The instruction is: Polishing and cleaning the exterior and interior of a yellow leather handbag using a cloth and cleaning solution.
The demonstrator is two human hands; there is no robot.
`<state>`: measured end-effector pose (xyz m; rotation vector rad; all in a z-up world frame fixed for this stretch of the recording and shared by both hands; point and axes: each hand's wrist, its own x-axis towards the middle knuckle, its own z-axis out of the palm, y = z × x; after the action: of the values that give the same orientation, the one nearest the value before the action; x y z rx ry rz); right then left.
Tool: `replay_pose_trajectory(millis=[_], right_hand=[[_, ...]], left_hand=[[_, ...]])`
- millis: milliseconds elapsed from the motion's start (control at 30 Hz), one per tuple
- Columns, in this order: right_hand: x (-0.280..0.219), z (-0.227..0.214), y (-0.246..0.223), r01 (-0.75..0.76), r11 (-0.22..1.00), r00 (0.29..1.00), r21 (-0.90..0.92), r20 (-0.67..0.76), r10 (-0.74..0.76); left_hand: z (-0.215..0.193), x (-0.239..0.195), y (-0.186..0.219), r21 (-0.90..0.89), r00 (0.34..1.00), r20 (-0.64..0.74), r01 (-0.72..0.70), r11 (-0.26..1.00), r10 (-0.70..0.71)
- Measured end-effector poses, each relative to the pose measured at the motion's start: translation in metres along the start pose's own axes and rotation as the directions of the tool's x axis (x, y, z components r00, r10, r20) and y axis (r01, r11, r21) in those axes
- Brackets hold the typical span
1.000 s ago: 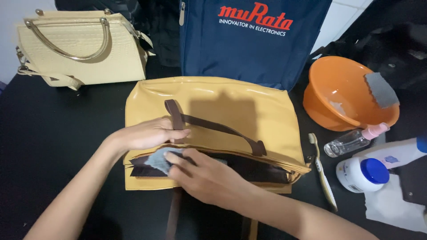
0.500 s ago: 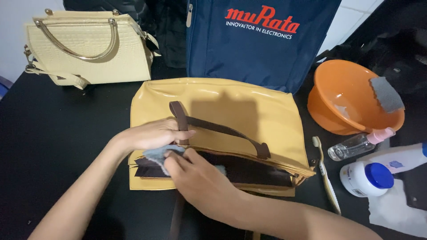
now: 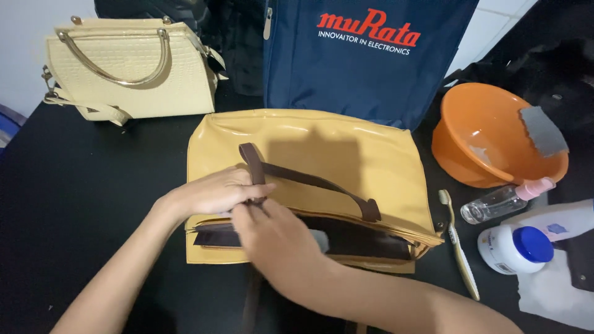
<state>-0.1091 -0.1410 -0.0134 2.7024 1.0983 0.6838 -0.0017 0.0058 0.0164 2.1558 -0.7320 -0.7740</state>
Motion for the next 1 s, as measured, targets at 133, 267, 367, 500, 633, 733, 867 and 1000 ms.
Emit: replay_pose_trajectory(millis=[133,267,367,500,633,733,867,1000], right_hand=[[-0.024,-0.016,0.023,-0.376,0.874,0.845,0.307,0.501,0.187],[-0.035,-0.046,0.038,-0.588,0.746,0.672,0.313,0.703,0.235],[-0.059,-0.048,0.047,-0.667,0.673,0.603,0.32,0.763,0.235],[-0.108,-0.038,0.055,-0.593,0.746,0.662,0.302,0.711,0.239],[-0.133,-0.05,0.065,-0.712,0.601,0.643,0.364,0.682,0.349],[-0.148,-0.063,0.066,-0.839,0.52,0.446,0.157,0.746,0.494],[-0.201,-0.053,0.078,-0.794,0.597,0.484,0.119,0.717,0.501],[-0.222,-0.052,0.084,-0.836,0.548,0.412,0.003,0.663,0.625]], left_hand=[[0.0,-0.003,-0.005,-0.007,0.999,0.004,-0.044,0.999,0.044],[0.0,-0.005,-0.003,-0.019,0.999,0.035,-0.003,1.0,0.004],[0.003,-0.001,-0.014,0.059,1.0,-0.002,-0.026,0.998,0.027],[0.004,-0.001,-0.013,0.073,0.999,-0.019,-0.03,0.997,0.032],[0.005,-0.003,-0.007,0.052,0.999,-0.036,0.038,0.998,-0.037],[0.006,-0.003,-0.008,0.069,0.996,-0.037,0.088,0.994,-0.086],[0.006,-0.002,-0.009,0.058,0.998,-0.036,0.045,0.997,-0.043],[0.006,-0.004,-0.007,0.027,0.998,-0.024,0.058,0.998,-0.057]])
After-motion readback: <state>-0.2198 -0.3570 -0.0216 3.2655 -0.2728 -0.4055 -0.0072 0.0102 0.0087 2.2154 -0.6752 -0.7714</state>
